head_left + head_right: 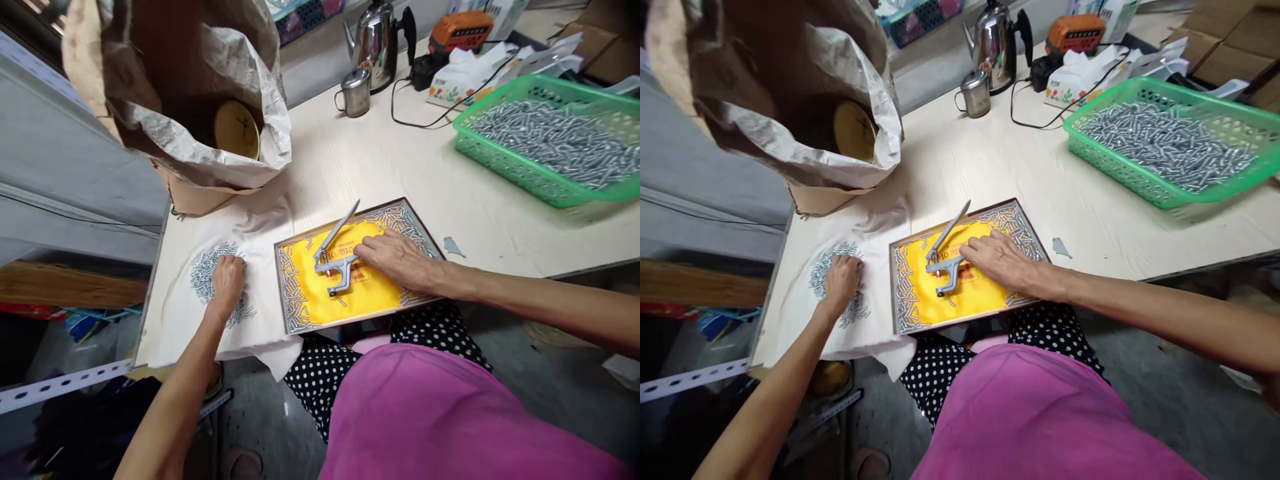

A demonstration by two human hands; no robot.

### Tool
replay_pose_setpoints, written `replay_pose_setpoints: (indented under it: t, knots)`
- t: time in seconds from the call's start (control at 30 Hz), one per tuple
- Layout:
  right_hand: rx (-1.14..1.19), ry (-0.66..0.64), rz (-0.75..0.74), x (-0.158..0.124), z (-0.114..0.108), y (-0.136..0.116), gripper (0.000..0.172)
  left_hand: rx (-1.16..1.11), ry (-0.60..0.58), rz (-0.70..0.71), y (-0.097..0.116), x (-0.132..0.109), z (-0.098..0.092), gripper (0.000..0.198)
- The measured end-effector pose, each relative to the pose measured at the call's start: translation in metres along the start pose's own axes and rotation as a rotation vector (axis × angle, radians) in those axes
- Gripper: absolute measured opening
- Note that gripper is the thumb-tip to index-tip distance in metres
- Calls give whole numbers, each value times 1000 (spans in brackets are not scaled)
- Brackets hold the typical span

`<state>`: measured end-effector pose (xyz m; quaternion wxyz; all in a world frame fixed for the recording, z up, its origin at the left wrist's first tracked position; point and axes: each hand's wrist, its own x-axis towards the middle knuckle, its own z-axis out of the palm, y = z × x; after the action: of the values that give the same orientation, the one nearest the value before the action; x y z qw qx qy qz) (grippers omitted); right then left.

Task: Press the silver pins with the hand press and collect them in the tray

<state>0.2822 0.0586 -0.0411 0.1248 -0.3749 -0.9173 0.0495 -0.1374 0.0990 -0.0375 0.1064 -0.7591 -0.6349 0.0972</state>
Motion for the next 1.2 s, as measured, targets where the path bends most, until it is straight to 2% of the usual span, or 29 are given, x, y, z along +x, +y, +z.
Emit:
replay_pose_setpoints:
  t: [0.17,0.27,0.33,0.4,0.47,0.57,0.63,0.73,0.9,1.2]
  knots:
    - [-78,30,-7,-11,-19,13,24,-175,96,-64,7,-1,-12,25]
    - [-119,16,-50,-23,-19,18,24,-442,162,-232,24,-7,-29,20]
    - [-124,12,-74,-26,-12,12,22,-698,168,-354,43,-13,-44,21]
    - [-107,15,-93,-23,-3,1,21,-1001,141,-418,67,-21,-60,27]
    - [-90,28,-98,-15,4,-12,22,-1268,61,-441,91,-31,-74,35]
    - [-66,59,-60,-5,6,-23,26,-1479,-109,-493,124,-48,-88,42]
    - [-21,64,-20,-6,6,-22,26,-1550,-225,-530,141,-59,-89,45]
    - [48,35,13,-16,10,-17,24,-1591,-346,-570,159,-69,-80,48]
    - [25,37,30,-27,26,-15,22,-1569,-362,-596,175,-68,-65,54]
    - [-68,37,32,-24,28,-16,18,-1472,-438,-558,188,-59,-70,47]
